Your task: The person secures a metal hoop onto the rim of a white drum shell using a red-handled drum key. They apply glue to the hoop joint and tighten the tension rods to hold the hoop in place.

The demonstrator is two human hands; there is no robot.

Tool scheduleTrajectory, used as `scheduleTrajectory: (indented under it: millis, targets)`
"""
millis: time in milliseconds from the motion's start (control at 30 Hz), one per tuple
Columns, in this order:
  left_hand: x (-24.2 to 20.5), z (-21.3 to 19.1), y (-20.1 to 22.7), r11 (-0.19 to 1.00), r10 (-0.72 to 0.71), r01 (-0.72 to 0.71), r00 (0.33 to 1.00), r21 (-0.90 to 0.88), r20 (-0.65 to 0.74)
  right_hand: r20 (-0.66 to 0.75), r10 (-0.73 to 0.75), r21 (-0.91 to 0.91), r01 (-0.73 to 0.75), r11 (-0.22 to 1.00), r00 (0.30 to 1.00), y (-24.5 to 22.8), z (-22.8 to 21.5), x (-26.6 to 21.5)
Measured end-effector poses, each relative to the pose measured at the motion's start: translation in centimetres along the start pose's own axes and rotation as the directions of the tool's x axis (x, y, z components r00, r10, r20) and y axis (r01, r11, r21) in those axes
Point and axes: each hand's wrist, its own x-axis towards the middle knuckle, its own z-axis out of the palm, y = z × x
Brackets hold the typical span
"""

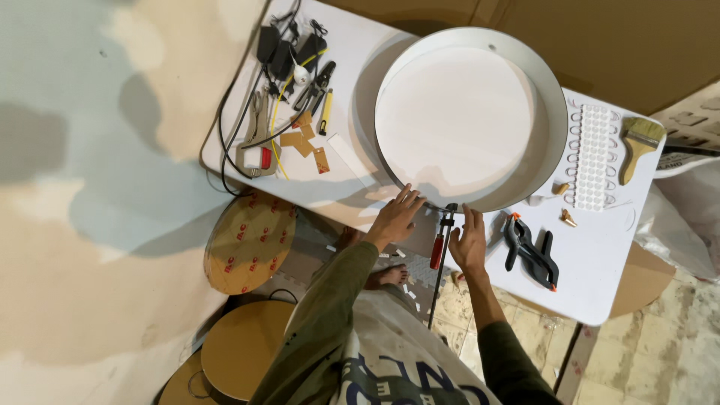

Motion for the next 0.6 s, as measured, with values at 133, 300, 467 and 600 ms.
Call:
scheduleTrajectory:
  millis: [133,300,467,600]
  targets:
    - [0.1,1.2,-0.7,1.000,0.000,0.000,1.000,-0.012,-0.017,0.062,-0.012,-0.043,0.015,0.999,0.998,0.7,0.7,-0.6]
    - [0.2,0.1,-1.4,0.998,0.053,-0.054,0.998,-0.024,-0.025,0.020,0.050,0.013,-0.050,0.999,0.999,-1.4,0.8,-0.4]
    - [1.2,-1.5,-3.4,0.984,0.166,-0.165,0.986,0.062,-0.007,-0.028,0.080,0.059,-0.078,0.995,0.996,-1.7,2.3,0.3]
    - [2.0,-2.3,-4.8,0.970,0.236,-0.237,0.971,0.057,0.021,-0.112,0.144,0.023,-0.142,0.990,0.983,-2.2,3.3,0.0]
